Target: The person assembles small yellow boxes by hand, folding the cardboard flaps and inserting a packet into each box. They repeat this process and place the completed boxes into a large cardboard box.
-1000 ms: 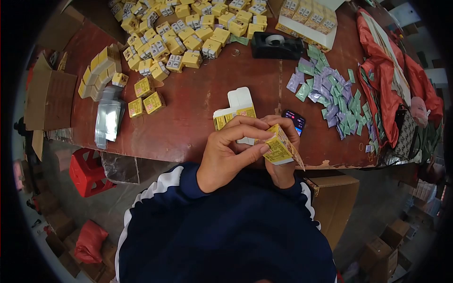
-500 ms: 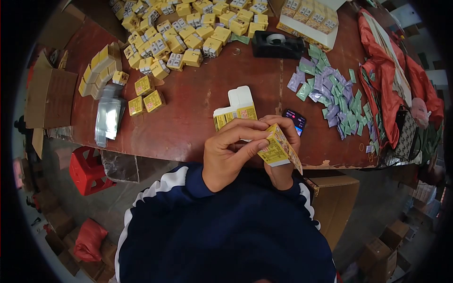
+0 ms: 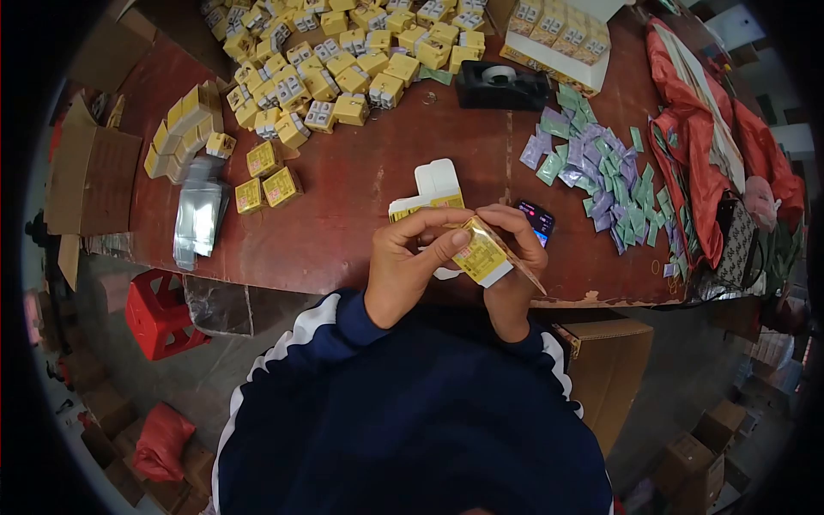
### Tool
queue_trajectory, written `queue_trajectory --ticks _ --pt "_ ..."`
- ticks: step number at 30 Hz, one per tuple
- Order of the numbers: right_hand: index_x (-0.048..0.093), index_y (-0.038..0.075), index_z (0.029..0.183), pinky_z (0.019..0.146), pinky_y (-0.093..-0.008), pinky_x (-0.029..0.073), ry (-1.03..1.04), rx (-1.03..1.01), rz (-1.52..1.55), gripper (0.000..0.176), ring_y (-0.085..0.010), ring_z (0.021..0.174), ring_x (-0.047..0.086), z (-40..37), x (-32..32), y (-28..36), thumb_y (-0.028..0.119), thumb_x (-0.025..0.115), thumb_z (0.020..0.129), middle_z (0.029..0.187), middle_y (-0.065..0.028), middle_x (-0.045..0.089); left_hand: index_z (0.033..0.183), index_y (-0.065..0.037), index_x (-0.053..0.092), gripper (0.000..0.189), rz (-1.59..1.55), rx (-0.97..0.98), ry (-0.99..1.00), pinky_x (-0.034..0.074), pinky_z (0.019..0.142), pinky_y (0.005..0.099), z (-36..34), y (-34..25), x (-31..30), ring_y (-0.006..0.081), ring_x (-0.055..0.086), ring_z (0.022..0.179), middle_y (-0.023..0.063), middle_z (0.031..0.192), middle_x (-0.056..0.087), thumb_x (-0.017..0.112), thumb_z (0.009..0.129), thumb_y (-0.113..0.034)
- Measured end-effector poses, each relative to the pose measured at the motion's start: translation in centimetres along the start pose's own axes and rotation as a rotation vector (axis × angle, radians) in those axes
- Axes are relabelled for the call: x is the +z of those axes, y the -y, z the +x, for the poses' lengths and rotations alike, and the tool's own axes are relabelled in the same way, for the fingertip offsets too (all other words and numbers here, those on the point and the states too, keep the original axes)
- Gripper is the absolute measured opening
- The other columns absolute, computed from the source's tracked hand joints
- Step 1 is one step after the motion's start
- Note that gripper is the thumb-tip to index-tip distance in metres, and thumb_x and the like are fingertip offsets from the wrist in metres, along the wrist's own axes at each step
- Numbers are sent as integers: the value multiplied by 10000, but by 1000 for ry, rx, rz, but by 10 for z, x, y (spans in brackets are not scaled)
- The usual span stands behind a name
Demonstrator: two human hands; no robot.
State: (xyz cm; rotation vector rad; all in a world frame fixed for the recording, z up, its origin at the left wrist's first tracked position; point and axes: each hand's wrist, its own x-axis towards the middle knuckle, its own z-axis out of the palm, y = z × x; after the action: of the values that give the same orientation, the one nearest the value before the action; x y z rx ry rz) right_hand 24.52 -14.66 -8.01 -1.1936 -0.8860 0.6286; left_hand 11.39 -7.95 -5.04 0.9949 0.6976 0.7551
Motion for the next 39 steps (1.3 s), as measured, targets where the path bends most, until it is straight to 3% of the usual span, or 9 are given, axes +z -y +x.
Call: queue_trajectory --ticks 4,14,17,19,23,26,27,33,39 --pt "670 21 1097 910 -281 481 11 -49 -98 293 -173 1031 616 -3 2 0 19 755 817 1145 -113 606 1086 -27 729 186 39 135 -36 559 655 222 1 3 3 93 657 844 58 1042 710 700 924 -113" --pt "665 1 1106 880 -272 483 -36 -62 -53 286 -161 1019 612 0 10 -4 10 709 823 1139 -101 623 1122 -13 723 219 -31 89 -66 556 702 239 -3 13 -1 108 660 878 76 1099 708 702 919 -94" --pt "657 -13 1107 902 -283 483 -46 -35 -95 267 -171 1029 621 1 11 -5 26 680 843 1148 -114 629 1219 0 670 298 -80 32 -18 556 763 246 -6 14 -4 117 654 956 102 1192 678 680 929 -69" --pt "663 -14 1088 924 -294 484 -45 95 135 231 -184 1048 626 6 10 -2 31 671 861 1158 -121 635 1310 0 600 381 -122 130 76 558 808 262 -6 12 -1 135 637 1043 117 1274 630 658 935 -37" --pt "652 -22 1163 930 -302 480 68 262 311 281 -186 1078 612 10 1 -2 70 637 898 1189 -131 627 1376 -9 535 441 -105 96 105 567 829 279 -2 14 -20 148 622 1089 122 1311 597 636 947 -39" --pt "644 -20 1200 922 -294 477 30 150 41 318 -181 1110 592 14 -2 12 101 654 906 1219 -137 609 1397 -15 511 455 -248 -42 24 575 834 290 0 1 -27 160 621 1085 115 1317 585 623 958 -61" --pt "659 -21 1153 872 -267 485 38 -22 -172 259 -157 1019 619 17 -7 12 87 657 916 1101 -110 657 1412 -18 491 465 -299 -94 37 577 834 291 1 0 -30 158 615 1090 114 1334 569 612 966 -72" --pt "684 -25 1013 676 -248 488 -24 109 -247 122 -88 724 613 19 -6 27 56 665 924 788 -27 675 1446 -37 458 535 -188 -92 195 560 880 304 3 -6 -34 168 589 1149 106 1381 531 642 944 -52" --pt "696 -45 891 613 -262 463 169 168 -307 126 -113 672 604 28 -14 27 79 713 879 789 -67 663 1456 -64 463 645 237 -70 444 492 976 329 5 -17 -42 169 573 1185 98 1328 587 727 869 -31"
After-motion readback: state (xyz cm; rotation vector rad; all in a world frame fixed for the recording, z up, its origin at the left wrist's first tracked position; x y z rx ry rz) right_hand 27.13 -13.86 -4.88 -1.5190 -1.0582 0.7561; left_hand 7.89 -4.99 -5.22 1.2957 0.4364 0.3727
